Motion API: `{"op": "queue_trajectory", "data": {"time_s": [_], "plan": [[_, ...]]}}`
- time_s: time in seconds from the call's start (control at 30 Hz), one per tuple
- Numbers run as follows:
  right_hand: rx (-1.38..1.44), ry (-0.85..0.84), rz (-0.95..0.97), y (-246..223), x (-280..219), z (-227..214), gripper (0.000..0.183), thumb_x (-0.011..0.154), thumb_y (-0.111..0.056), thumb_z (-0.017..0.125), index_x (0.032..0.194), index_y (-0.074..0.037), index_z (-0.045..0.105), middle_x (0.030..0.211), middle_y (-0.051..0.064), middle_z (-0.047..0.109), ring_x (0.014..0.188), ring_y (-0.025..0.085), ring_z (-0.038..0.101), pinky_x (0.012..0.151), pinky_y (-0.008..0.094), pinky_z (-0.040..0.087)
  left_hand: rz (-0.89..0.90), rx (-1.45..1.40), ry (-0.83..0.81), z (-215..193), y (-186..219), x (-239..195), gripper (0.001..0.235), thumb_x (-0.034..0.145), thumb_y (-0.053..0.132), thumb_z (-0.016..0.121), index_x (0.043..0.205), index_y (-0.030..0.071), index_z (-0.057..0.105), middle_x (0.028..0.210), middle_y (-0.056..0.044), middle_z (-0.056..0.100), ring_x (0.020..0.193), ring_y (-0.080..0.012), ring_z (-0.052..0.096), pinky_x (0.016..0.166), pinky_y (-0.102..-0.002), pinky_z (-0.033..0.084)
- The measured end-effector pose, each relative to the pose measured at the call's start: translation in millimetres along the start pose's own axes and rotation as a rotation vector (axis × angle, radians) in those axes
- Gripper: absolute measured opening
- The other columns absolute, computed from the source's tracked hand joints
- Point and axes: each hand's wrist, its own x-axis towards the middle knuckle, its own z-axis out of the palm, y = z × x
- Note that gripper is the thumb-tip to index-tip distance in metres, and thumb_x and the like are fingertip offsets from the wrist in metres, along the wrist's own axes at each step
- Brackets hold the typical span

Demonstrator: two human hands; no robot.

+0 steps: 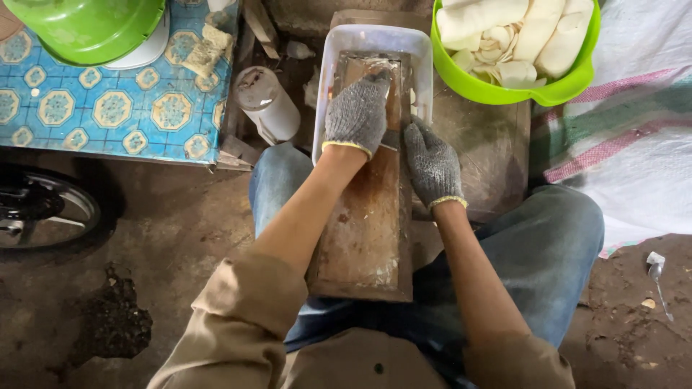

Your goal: Slicing peeled cassava roots into thin pieces using a manual wooden slicer

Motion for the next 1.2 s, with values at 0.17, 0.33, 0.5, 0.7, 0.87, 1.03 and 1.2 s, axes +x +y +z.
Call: {"op": "queue_trajectory", "data": {"time_s": [0.17,0.33,0.5,0.7,0.87,1.03,1.2], "plan": [[-0.022,0.019,-0.008,8,5,4,0.054,0.102,-0.056,0.045,0.139,-0.023,0.065,0.136,0.013,0.066,0.135,0.040,0.053,0.116,0.057,0.040,-0.014,0.017,0.026,-2,4,-16,0.035,0.100,0.022,0.050,0.129,0.020,0.069,0.120,-0.010,0.076,0.109,-0.0351,0.073,0.084,-0.055,0.063],[-0.076,0.008,-0.026,11,15,4,0.054,0.102,-0.058,0.043,0.138,-0.024,0.066,0.134,0.013,0.067,0.133,0.040,0.054,0.116,0.057,0.040,-0.029,0.045,0.017,14,-6,-20,0.036,0.101,0.025,0.048,0.133,0.028,0.064,0.126,-0.004,0.073,0.105,-0.0323,0.075,0.080,-0.054,0.064],[-0.196,0.055,-0.117,23,22,3,0.048,0.103,-0.056,0.047,0.129,-0.025,0.072,0.120,0.014,0.073,0.122,0.043,0.060,0.106,0.060,0.047,-0.013,0.017,-0.024,-16,8,-43,0.041,0.099,0.012,0.049,0.137,0.022,0.062,0.134,-0.007,0.069,0.110,-0.0349,0.073,0.084,-0.057,0.063],[-0.189,0.058,-0.108,11,7,-5,0.044,0.097,-0.040,0.052,0.137,-0.029,0.067,0.122,0.018,0.071,0.123,0.044,0.059,0.108,0.061,0.045,-0.022,-0.002,-0.034,-21,12,-54,0.042,0.098,0.010,0.049,0.137,0.018,0.061,0.134,-0.011,0.070,0.107,-0.0386,0.074,0.082,-0.059,0.063],[-0.214,0.161,-0.251,40,32,2,0.038,0.091,-0.033,0.062,0.128,-0.029,0.073,0.107,0.016,0.074,0.112,0.044,0.063,0.094,0.065,0.050,0.017,-0.005,-0.004,-25,14,-66,0.040,0.100,0.013,0.052,0.138,0.017,0.062,0.135,-0.011,0.069,0.116,-0.0354,0.071,0.089,-0.054,0.062],[-0.318,0.240,-0.368,48,44,8,0.034,0.090,-0.034,0.068,0.123,-0.032,0.076,0.104,0.011,0.075,0.104,0.042,0.067,0.084,0.065,0.054,0.077,0.029,0.041,-34,15,-78,0.035,0.098,0.015,0.057,0.133,0.018,0.065,0.130,-0.010,0.072,0.114,-0.0321,0.072,0.088,-0.051,0.063],[-0.491,0.351,-0.405,53,58,15,0.025,0.093,-0.032,0.065,0.113,-0.034,0.081,0.091,0.007,0.078,0.094,0.039,0.072,0.079,0.057,0.058,-0.006,-0.060,0.036,-54,25,-94,0.032,0.101,0.020,0.053,0.127,0.013,0.070,0.123,-0.016,0.074,0.114,-0.0370,0.071,0.089,-0.051,0.062]]}}
